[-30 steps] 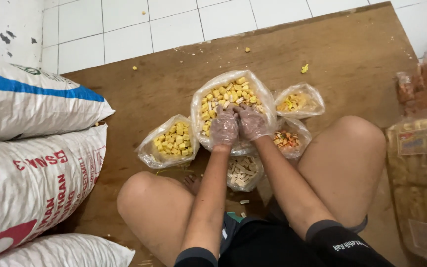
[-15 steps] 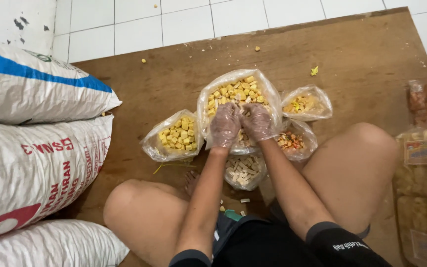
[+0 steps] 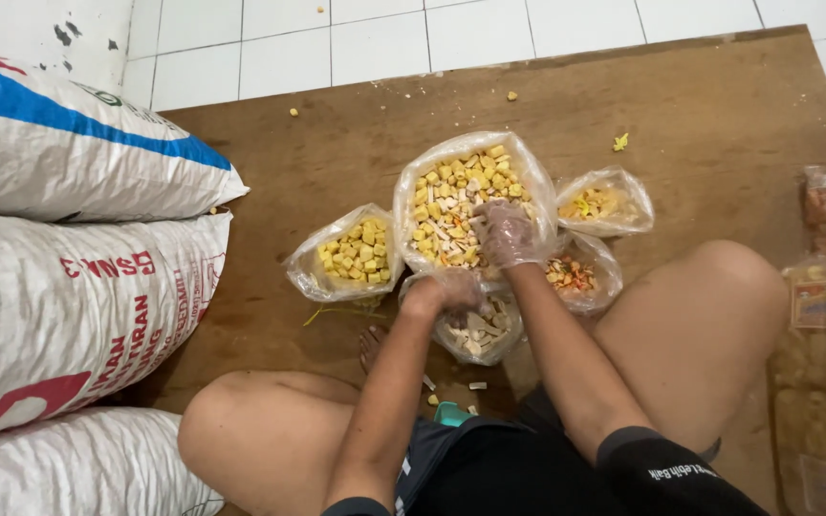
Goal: Sorting and distributing snack items into smaller plastic bags by hand
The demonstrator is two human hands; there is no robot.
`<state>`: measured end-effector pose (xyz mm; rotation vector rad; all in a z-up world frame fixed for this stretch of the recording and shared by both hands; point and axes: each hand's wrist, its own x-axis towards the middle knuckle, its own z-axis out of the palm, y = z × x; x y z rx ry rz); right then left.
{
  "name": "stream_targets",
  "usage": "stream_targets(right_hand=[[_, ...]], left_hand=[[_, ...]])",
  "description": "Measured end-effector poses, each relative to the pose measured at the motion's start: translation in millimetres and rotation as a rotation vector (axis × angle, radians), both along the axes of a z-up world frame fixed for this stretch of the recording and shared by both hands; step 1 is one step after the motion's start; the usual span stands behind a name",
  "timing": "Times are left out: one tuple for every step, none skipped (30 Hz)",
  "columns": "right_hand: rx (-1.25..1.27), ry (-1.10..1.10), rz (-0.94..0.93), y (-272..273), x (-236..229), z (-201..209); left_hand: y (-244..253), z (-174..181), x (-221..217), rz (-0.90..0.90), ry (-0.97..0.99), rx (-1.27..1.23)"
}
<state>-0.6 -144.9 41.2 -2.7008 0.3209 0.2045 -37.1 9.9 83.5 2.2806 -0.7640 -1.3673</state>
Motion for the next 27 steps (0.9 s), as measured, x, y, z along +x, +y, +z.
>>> stream_targets(right_hand=[[0.045, -0.007, -0.031, 0.2, 1.8, -6.3], [0.089, -0.014, -0.062, 0.5, 3.8, -12.9], [0.09, -0.014, -0.063, 3.9, -1.2, -1.3], [0.06, -0.016, -0.02, 7.2, -6.1, 10.2], [0.03, -0.016, 0.021, 9.8, -12.4, 21.3], [0.03, -0.014, 0.018, 4.4, -3.3, 5.8], [0.044, -0.061, -0.002, -1.8, 1.7, -11.2], [0.056, -0.108, -0.021, -8.0, 6.4, -28.3], [0.053, -0.106, -0.023, 13.4, 3.5, 25.8], [-0.108, 0.14, -0.257, 37.7, 0.7, 80.8], [-0.264, 0.394, -0.485, 64.2, -2.8, 136.0], [-0.266, 0.391, -0.488, 37.6, -3.7, 85.4], [-0.153, 0.081, -0.264, 10.9, -9.6, 35.4], [-0.034, -0.216, -0.027, -15.1, -18.0, -12.8], [-0.039, -0.218, -0.029, -14.9, -25.1, -0.8], [0.059, -0.239, -0.034, -14.6, -32.4, 11.2], [0.158, -0.257, -0.041, -13.5, -41.4, 22.5], [0.155, -0.256, -0.043, -9.4, -47.7, 43.0], [0.216, -0.155, -0.017, -4.7, -54.6, 63.2], [0.276, -0.054, 0.009, 0.1, -61.5, 83.6], [0.273, -0.058, 0.006, -3.5, -67.6, 99.2], [0.297, 0.035, 0.127, -7.2, -73.9, 114.8], [0.324, 0.13, 0.247, -10.2, -82.4, 129.8], [0.324, 0.128, 0.241, -14.8, -84.1, 121.9], [0.265, 0.212, 0.292, -18.7, -84.8, 114.0], [0.206, 0.296, 0.341, -22.5, -85.4, 105.9], [0.206, 0.295, 0.342, -28.2, -81.1, 100.2]], left_hand=[[-3.0, 45.8, -1.9, -0.163, -0.067, 0.059], [-6.1, 91.3, -3.5, -0.326, -0.135, 0.117], [1.7, 65.4, 3.4, -0.327, -0.135, 0.118], [9.6, 39.4, 10.5, -0.271, -0.314, 0.105], [16.8, 12.9, 16.7, -0.217, -0.491, 0.089], [16.7, 0.0, 22.3, -0.219, -0.49, 0.088], [15.8, -14.5, 24.5, -0.113, -0.494, 0.063], [14.9, -29.0, 26.5, -0.006, -0.497, 0.038], [12.2, -37.5, 33.4, -0.007, -0.496, 0.034], [9.7, -45.6, 40.0, 0.159, -0.508, -0.003], [7.4, -52.9, 48.5, 0.324, -0.521, -0.041], [5.1, -54.8, 54.6, 0.322, -0.522, -0.045], [2.7, -57.1, 58.9, 0.488, -0.53, -0.084], [0.1, -59.4, 63.2, 0.653, -0.535, -0.122], [-0.7, -56.1, 65.4, 0.652, -0.535, -0.128], [-1.5, -52.8, 67.6, 0.662, -0.606, -0.18], [-1.7, -50.0, 68.1, 0.671, -0.676, -0.23], [-4.3, -51.5, 67.0, 0.67, -0.674, -0.233], [-6.5, -53.1, 65.5, 0.698, -0.703, -0.24], [-8.7, -54.5, 63.9, 0.726, -0.731, -0.247], [-10.2, -40.8, 57.3, 0.724, -0.733, -0.253], [-11.9, -27.0, 50.4, 0.758, -0.753, -0.265], [-12.7, -13.7, 41.5, 0.79, -0.771, -0.274], [-17.0, 3.4, 36.8, 0.785, -0.77, -0.277], [-20.3, 20.3, 32.4, 0.715, -0.835, -0.158], [-23.4, 37.1, 28.0, 0.642, -0.897, -0.039], [-26.0, 32.7, 30.1, 0.643, -0.898, -0.039]])
